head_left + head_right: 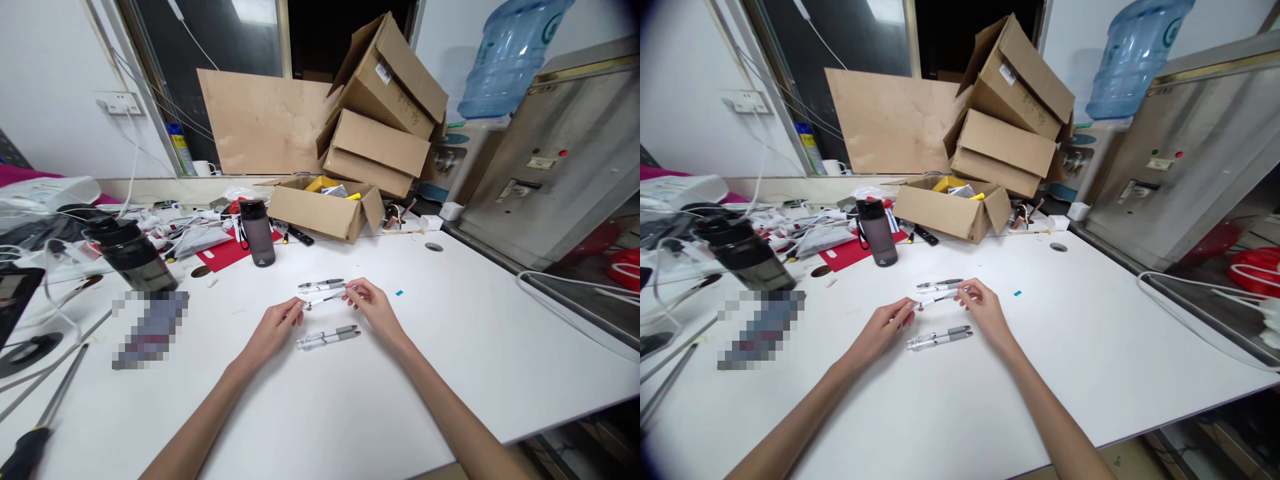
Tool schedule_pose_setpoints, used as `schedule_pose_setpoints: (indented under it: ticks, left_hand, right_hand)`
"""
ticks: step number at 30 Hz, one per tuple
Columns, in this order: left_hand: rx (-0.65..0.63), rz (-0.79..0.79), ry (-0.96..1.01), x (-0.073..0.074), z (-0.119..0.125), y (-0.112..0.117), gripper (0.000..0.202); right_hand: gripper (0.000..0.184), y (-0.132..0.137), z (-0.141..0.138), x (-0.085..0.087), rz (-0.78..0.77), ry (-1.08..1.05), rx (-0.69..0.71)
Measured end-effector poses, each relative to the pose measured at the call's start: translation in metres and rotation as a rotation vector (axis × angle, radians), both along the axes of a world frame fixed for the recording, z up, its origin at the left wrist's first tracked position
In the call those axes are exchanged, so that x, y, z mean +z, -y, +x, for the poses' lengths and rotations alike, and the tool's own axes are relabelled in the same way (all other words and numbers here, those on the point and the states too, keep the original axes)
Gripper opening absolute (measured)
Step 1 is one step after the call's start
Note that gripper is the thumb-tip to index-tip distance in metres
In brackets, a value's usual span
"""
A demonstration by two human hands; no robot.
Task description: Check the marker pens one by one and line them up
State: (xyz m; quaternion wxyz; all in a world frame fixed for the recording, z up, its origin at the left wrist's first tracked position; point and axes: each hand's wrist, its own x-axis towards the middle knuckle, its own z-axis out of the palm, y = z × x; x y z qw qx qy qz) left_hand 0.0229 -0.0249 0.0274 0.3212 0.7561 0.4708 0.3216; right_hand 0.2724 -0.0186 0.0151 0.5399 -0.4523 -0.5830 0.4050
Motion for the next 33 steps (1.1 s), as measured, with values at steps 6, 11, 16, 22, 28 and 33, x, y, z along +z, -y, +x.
schedule_pose_setpoints:
  ticks: [6, 11, 16, 22, 28, 33]
  left_hand:
    - [-0.028, -0.003, -0.013, -0.0027, 0.0011, -0.0007, 0.047]
    - [-0.048, -0.017, 0.007, -0.0040, 0.0008, -0.0008, 0.045]
    - [-0.053, -0.020, 0.002, -0.0042, 0.0004, -0.0007, 0.045]
    - [-0.046, -0.019, -0.003, -0.0034, 0.0005, -0.0004, 0.046]
    - [-0.059, -0.016, -0.008, -0.0025, 0.0010, -0.0002, 0.046]
    - [-0.090, -0.007, -0.001, -0.0025, 0.0022, 0.0003, 0.046]
  right_hand:
    - [0.024, 0.0043, -0.0050, -0.0002, 0.002, 0.054, 0.092]
    - [0.023, 0.0045, -0.0047, -0.0007, -0.003, 0.075, 0.115]
    - [0.024, 0.0037, -0.0041, -0.0015, -0.013, 0.067, 0.122]
    - [0.022, 0.0045, -0.0039, -0.0016, -0.002, 0.077, 0.113]
    - [0.022, 0.0046, -0.0041, -0.0009, 0.005, 0.102, 0.123]
    - [0.024, 0.0073, -0.0048, 0.0010, -0.027, 0.099, 0.156]
